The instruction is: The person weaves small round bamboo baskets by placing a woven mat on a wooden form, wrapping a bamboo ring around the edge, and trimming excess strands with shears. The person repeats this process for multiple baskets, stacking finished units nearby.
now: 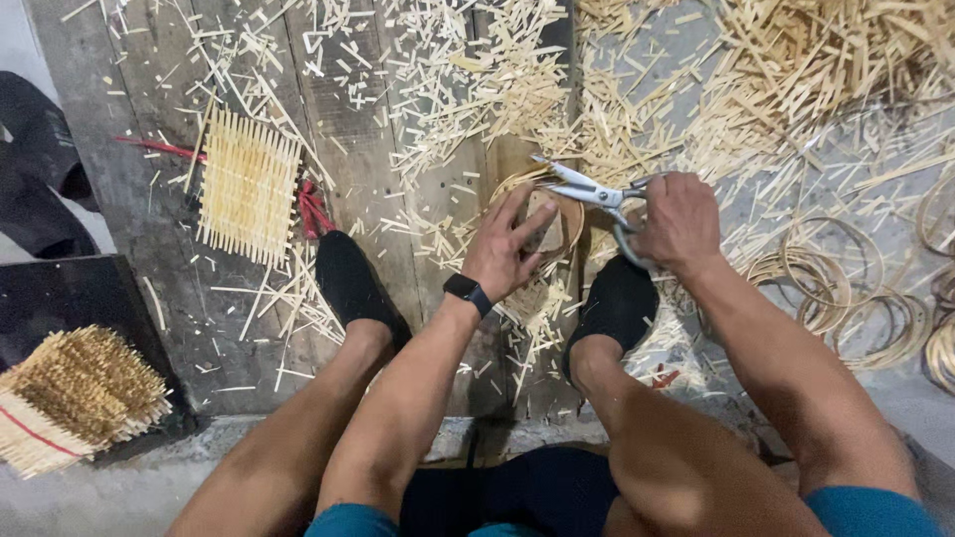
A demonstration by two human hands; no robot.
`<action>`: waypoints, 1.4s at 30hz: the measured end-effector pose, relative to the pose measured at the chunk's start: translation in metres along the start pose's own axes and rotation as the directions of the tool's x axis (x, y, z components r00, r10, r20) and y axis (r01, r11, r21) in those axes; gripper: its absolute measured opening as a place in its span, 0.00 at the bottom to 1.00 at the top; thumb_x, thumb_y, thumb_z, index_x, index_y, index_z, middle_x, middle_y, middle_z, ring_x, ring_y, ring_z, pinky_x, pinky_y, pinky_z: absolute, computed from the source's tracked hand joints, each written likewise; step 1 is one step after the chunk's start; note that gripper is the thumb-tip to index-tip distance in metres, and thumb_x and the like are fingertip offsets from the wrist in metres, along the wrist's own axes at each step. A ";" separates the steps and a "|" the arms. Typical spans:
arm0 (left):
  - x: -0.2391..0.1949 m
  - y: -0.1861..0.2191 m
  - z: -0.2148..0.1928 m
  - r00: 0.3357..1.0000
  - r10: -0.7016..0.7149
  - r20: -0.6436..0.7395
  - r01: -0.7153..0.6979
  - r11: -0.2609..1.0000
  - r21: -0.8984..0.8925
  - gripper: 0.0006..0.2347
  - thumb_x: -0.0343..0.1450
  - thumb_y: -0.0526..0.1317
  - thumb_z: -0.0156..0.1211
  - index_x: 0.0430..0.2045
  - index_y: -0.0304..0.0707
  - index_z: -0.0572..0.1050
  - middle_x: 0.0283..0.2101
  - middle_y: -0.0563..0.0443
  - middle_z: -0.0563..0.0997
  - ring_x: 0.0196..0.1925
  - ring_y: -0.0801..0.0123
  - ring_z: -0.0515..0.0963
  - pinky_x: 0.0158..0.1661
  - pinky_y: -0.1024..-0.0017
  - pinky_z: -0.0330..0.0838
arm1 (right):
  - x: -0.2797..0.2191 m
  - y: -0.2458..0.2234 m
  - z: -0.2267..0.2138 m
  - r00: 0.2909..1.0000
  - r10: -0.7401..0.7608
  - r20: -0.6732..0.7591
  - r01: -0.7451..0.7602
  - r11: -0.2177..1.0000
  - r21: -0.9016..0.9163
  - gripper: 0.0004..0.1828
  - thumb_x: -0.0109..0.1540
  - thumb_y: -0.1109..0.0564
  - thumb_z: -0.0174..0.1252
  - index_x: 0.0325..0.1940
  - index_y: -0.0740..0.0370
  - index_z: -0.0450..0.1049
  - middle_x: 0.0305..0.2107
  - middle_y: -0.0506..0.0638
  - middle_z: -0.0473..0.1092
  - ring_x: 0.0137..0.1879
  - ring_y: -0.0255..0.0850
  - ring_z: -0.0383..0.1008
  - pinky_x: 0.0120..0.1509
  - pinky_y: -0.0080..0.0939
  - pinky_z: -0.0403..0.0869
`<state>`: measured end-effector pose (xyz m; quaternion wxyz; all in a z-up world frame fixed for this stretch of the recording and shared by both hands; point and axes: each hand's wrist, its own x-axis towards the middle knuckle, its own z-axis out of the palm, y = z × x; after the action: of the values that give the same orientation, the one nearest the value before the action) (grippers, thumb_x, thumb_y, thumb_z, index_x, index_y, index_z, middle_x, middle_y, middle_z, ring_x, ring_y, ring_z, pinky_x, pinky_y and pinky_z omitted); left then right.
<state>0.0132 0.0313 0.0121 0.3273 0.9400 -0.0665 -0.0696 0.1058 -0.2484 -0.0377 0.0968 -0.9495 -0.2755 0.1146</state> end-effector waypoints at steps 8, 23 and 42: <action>0.004 0.037 0.011 0.871 -0.398 -0.287 0.361 0.916 -0.172 0.32 0.63 0.33 0.71 0.64 0.37 0.64 0.66 0.39 0.66 0.70 0.42 0.65 0.69 0.46 0.59 | 0.007 0.017 -0.020 0.958 0.115 0.261 -0.083 0.988 -0.129 0.33 0.56 0.32 0.64 0.41 0.67 0.74 0.32 0.60 0.70 0.40 0.50 0.73 0.42 0.52 0.74; 0.005 -0.004 -0.004 0.987 -0.144 -0.069 0.132 0.980 -0.151 0.27 0.60 0.26 0.64 0.56 0.42 0.73 0.62 0.42 0.72 0.70 0.40 0.66 0.70 0.54 0.61 | 0.021 0.010 -0.017 0.962 0.066 0.264 -0.035 0.992 -0.120 0.36 0.55 0.32 0.65 0.41 0.72 0.74 0.33 0.64 0.70 0.41 0.54 0.73 0.42 0.53 0.76; 0.017 0.021 0.005 0.959 -0.252 -0.130 0.231 0.961 -0.155 0.17 0.58 0.36 0.72 0.40 0.46 0.81 0.66 0.31 0.64 0.68 0.33 0.63 0.66 0.49 0.63 | 0.034 0.006 -0.017 0.888 0.128 0.441 -0.048 0.981 -0.188 0.32 0.58 0.31 0.61 0.45 0.62 0.76 0.34 0.56 0.69 0.40 0.45 0.71 0.41 0.48 0.77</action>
<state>0.0271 0.0093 0.0203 0.3845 0.9188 0.0786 -0.0433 0.1418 -0.2369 -0.0285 -0.0575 -0.9132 -0.2559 0.3119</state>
